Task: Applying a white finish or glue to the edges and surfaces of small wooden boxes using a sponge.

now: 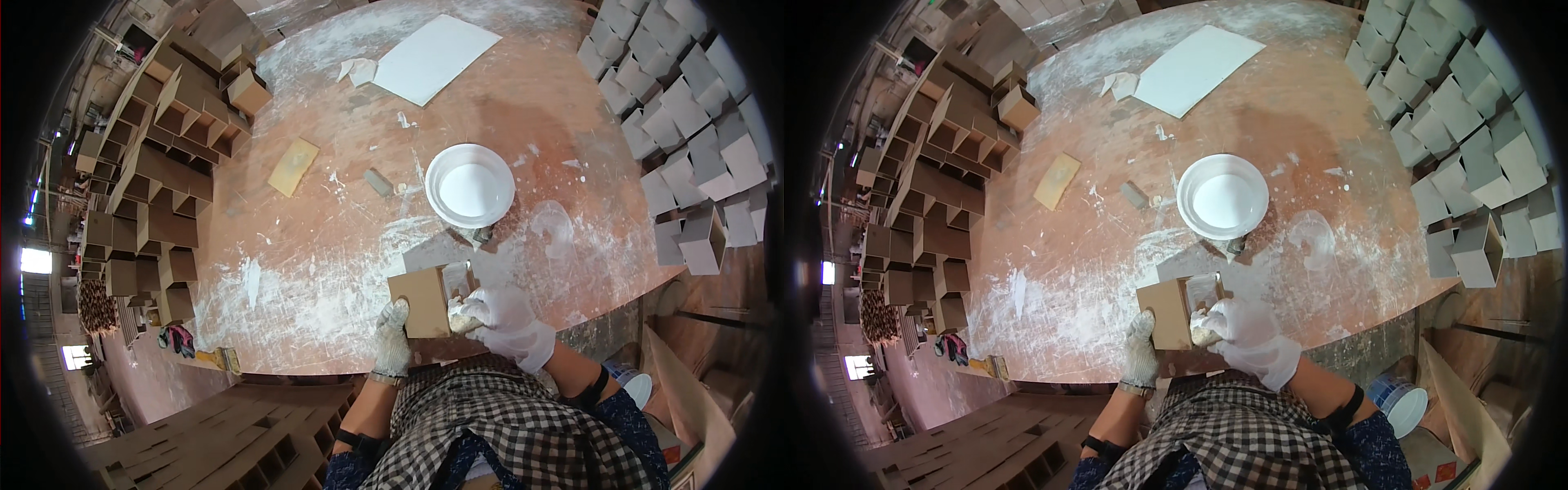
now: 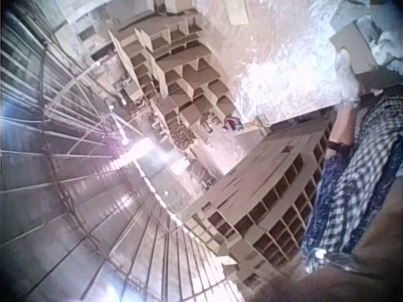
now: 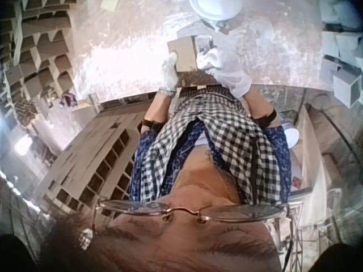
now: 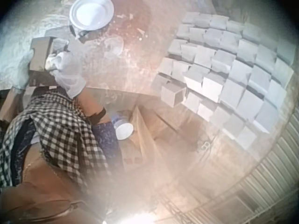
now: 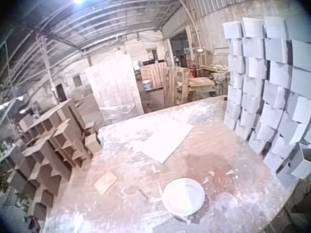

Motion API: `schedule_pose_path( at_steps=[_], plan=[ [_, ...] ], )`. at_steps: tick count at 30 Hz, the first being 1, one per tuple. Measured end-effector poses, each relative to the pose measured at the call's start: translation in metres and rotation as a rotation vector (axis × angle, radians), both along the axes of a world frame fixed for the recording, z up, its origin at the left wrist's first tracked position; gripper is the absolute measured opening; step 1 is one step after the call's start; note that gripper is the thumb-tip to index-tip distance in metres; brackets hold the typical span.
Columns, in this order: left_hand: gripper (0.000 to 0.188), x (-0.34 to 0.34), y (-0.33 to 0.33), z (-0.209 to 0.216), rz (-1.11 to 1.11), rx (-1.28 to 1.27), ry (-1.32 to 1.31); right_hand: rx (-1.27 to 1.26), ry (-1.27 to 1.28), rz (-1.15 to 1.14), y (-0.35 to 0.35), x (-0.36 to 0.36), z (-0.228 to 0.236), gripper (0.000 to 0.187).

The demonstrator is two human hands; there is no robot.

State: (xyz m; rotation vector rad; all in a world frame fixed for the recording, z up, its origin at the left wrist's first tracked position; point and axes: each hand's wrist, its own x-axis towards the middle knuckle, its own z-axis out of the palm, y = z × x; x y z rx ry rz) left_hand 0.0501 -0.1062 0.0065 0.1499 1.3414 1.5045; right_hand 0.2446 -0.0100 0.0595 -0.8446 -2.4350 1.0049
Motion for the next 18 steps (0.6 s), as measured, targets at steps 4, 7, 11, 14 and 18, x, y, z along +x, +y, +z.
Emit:
schedule_pose_path(
  at_steps=[4,7,11,14,18],
  plan=[
    [0.019,-0.001,-0.003,-0.019,-0.037,0.028,0.087,-0.308,0.211,0.007,0.025,-0.004,-0.028,0.014],
    [0.019,-0.007,-0.006,-0.020,-0.046,0.029,0.153,-0.453,0.134,-0.145,0.034,-0.023,0.010,0.021],
    [0.021,-0.006,-0.005,-0.014,-0.140,0.036,0.268,-0.541,0.181,-0.381,0.023,-0.030,-0.003,0.033],
    [0.023,-0.010,-0.005,-0.015,-0.130,0.025,0.116,-0.852,0.208,-0.324,0.026,-0.032,0.002,0.039],
    [0.025,-0.007,-0.002,-0.009,-0.009,-0.059,-0.042,-0.308,0.180,-0.149,0.016,-0.035,0.025,0.041]
  ],
)
